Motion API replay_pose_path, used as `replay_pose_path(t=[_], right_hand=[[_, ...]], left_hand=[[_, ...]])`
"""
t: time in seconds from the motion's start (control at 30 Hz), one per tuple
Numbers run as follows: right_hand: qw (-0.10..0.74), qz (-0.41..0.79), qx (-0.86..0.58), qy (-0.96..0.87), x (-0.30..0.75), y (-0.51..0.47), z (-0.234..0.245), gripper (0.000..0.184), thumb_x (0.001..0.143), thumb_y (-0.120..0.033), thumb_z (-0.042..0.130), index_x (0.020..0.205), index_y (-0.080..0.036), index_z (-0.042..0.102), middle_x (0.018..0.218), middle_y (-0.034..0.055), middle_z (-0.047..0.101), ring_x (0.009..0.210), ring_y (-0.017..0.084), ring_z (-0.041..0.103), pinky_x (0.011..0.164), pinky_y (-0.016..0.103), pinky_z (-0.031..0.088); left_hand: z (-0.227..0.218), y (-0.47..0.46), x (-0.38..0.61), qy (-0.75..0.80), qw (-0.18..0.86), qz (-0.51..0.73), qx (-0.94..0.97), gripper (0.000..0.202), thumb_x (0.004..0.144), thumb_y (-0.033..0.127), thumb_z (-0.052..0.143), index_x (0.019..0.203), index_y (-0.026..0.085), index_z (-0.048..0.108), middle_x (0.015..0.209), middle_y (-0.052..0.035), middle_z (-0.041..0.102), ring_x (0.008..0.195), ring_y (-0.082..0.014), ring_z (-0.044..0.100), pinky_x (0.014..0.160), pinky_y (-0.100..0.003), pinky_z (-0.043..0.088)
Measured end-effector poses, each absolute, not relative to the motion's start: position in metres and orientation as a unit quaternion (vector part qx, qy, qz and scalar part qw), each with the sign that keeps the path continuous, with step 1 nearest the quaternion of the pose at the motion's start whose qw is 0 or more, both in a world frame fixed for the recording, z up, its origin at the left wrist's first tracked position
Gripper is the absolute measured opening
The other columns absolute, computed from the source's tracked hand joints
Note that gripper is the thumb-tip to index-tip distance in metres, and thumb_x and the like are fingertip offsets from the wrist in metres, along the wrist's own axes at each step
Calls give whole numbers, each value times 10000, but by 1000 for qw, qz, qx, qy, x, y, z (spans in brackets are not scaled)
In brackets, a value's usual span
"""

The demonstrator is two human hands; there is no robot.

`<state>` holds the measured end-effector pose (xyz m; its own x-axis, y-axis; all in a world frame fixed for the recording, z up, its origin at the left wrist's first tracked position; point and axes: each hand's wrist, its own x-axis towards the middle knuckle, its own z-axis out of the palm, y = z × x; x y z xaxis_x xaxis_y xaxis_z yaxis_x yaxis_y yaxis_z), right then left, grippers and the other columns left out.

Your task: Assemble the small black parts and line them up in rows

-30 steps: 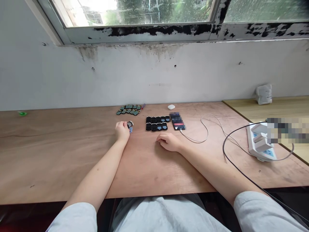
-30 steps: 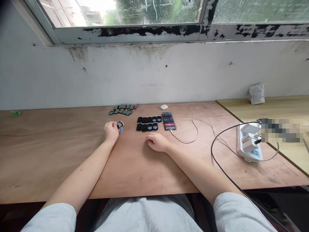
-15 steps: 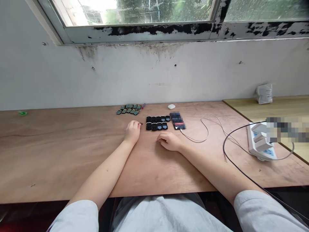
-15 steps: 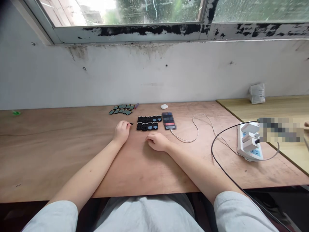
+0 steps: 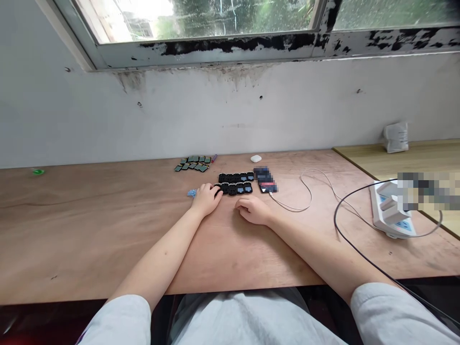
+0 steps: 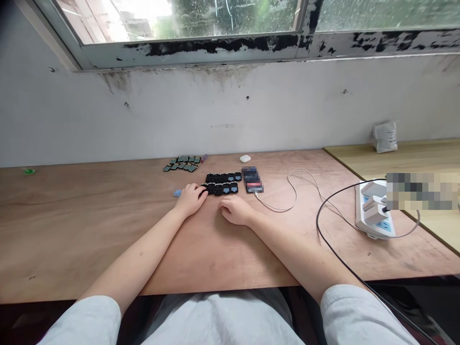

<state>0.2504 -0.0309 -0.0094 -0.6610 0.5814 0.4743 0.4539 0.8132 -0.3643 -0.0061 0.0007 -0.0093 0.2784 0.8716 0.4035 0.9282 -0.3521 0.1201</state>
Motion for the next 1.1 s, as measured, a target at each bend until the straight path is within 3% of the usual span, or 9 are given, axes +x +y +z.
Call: replay_pose_path(t=[0.2, 0.37, 0.57, 0.7, 0.83, 1.1], right_hand=[[245, -20, -402, -882, 252, -28, -3, 173, 923, -136, 554, 941, -200, 714, 991, 107, 721, 1011, 276, 590, 951, 421, 423], [255, -71, -478, -837, 255, -19, -1, 233, 1002, -244, 500, 1081, -191, 713, 1177, 150, 696, 1157, 321, 534, 1040, 480, 355], [235, -88, -548, -798, 259, -3, -3, 547, 1024, -581, 474, 1370, -176, 596, 1422, 196, 591, 1387, 384, 411, 1158, 596, 237], [198, -67, -558, -803, 262, 9, -7, 696, 1010, -690, 412, 1497, -202, 507, 1562, 181, 484, 1496, 404, 302, 1199, 667, 133], [177, -39, -559, -809, 265, 14, -8, 747, 995, -741, 377, 1535, -235, 474, 1559, 159, 500, 1512, 420, 286, 1195, 712, 92], [189, -68, -551, -810, 272, -5, -8, 719, 990, -692, 464, 1496, -182, 507, 1381, 218, 620, 1444, 417, 371, 1197, 677, 111]], left_hand=[[-10, 0, -6, -542, 58, -202, -814, 365, 1010, 467, 509, 1223, 254, 715, 1066, -124, 620, 1042, -302, 577, 911, -440, 468], [-8, -5, 0, -529, 36, -198, -824, 448, 1004, 461, 517, 1362, 216, 627, 1122, -136, 632, 1113, -322, 566, 952, -452, 453], [-3, -11, 5, -512, 11, -200, -835, 473, 1015, 432, 493, 1418, 193, 556, 1295, -147, 637, 1234, -337, 546, 1023, -478, 429], [-1, -10, 4, -517, -9, -212, -829, 461, 1023, 427, 476, 1413, 195, 554, 1327, -140, 643, 1245, -327, 558, 1033, -485, 434], [-1, -8, 3, -519, -23, -222, -825, 453, 1010, 429, 501, 1398, 203, 565, 1303, -132, 664, 1225, -325, 574, 1020, -481, 444], [-5, -5, -3, -520, -37, -231, -822, 426, 1024, 428, 478, 1373, 203, 574, 1246, -122, 678, 1188, -306, 592, 996, -462, 451]])
